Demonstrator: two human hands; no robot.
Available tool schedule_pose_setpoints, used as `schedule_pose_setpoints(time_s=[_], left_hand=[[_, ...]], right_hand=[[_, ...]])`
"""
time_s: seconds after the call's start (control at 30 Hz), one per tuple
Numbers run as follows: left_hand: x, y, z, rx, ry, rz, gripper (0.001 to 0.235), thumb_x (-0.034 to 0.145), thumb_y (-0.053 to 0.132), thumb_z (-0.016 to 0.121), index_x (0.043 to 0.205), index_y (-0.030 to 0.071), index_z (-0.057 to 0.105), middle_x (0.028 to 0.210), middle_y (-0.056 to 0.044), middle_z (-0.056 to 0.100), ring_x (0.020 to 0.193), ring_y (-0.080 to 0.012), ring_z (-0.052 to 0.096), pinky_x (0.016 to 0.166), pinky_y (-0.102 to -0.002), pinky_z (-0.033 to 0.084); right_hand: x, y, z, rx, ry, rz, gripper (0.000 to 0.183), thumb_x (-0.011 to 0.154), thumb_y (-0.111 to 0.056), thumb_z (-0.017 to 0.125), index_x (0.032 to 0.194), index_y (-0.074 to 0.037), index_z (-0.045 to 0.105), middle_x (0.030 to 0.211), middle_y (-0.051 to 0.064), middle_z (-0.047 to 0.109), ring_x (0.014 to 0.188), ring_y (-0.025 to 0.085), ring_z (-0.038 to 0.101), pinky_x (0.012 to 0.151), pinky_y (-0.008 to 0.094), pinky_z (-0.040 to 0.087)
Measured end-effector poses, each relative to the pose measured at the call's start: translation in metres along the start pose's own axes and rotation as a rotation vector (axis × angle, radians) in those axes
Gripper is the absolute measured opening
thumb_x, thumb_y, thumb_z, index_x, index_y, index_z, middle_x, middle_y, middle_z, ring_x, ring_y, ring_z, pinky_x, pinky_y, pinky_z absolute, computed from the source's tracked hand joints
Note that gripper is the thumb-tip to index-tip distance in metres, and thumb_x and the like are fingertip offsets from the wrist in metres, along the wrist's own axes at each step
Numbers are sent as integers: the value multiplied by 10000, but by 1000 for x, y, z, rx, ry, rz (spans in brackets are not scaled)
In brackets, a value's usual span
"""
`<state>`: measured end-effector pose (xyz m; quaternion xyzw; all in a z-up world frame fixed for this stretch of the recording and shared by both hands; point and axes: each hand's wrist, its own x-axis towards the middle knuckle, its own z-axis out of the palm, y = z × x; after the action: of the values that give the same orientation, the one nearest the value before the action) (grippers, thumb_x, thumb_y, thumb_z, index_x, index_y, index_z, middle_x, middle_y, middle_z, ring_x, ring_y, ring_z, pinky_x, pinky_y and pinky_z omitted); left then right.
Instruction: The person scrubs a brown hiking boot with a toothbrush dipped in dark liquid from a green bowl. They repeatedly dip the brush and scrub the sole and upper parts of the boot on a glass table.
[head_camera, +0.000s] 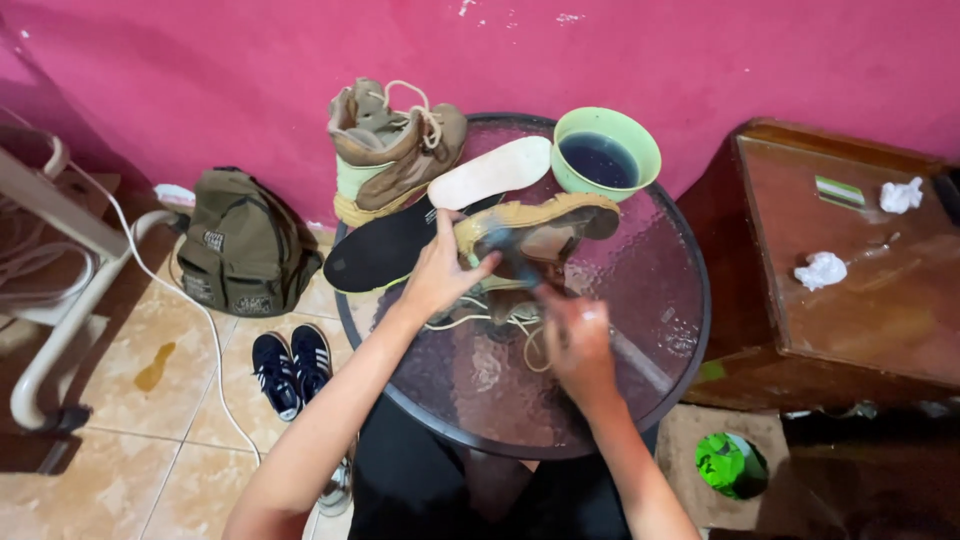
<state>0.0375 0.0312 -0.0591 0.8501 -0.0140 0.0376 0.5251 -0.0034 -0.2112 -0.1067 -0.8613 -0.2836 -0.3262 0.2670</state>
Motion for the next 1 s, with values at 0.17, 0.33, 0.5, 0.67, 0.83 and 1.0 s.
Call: schedule_pose_setpoints(time_s=[0.17,0.33,0.5,0.67,0.83,1.0], left_hand=[[1,0,1,16,-9,-3,665,854,513,710,1279,153,347,1239,-294,638,1157,-543,626,976,-633,489],[2,2,1,6,-7,-2,669,865,526,700,1291,151,346,1258,-299,635,1172,-536,623,989,-624,491],[-3,11,-3,4,-7,-42,674,874,534,683,1288,123,346,1259,-310,636,1170,-536,626,979,-626,490],[-2,26,-6,2,-19,-70,650,897,538,646,1297,121,346,1291,-309,625,1209,-533,604,1024,-630,472],[-2,19,-4,-3,-23,-65,641,909,541,636,1293,128,332,1289,-325,614,1212,-547,593,1024,-640,468],[3,0,0,-51,-5,-21,448,1040,480,379,1307,122,345,1239,-370,601,1193,-594,567,999,-681,435]], right_hand=[[2,19,-6,-20,85,132,265,944,-47,639,1194,-107,705,888,83,652,828,272,617,853,406,461],[-2,2,-6,-9,18,75,281,880,-26,687,1135,-130,742,827,75,672,800,294,636,867,436,473],[-5,34,-13,-58,158,461,188,1035,-145,626,1213,-135,686,924,100,704,880,324,644,864,439,497],[2,8,-12,-30,147,125,193,913,-25,705,1087,-102,733,895,92,708,832,312,646,893,410,488],[-13,35,-3,-64,248,109,148,942,-70,725,1083,-114,740,958,52,731,860,260,666,936,370,497],[0,29,-17,11,223,183,166,959,-99,717,1115,-139,757,1013,37,761,947,266,692,998,395,496]])
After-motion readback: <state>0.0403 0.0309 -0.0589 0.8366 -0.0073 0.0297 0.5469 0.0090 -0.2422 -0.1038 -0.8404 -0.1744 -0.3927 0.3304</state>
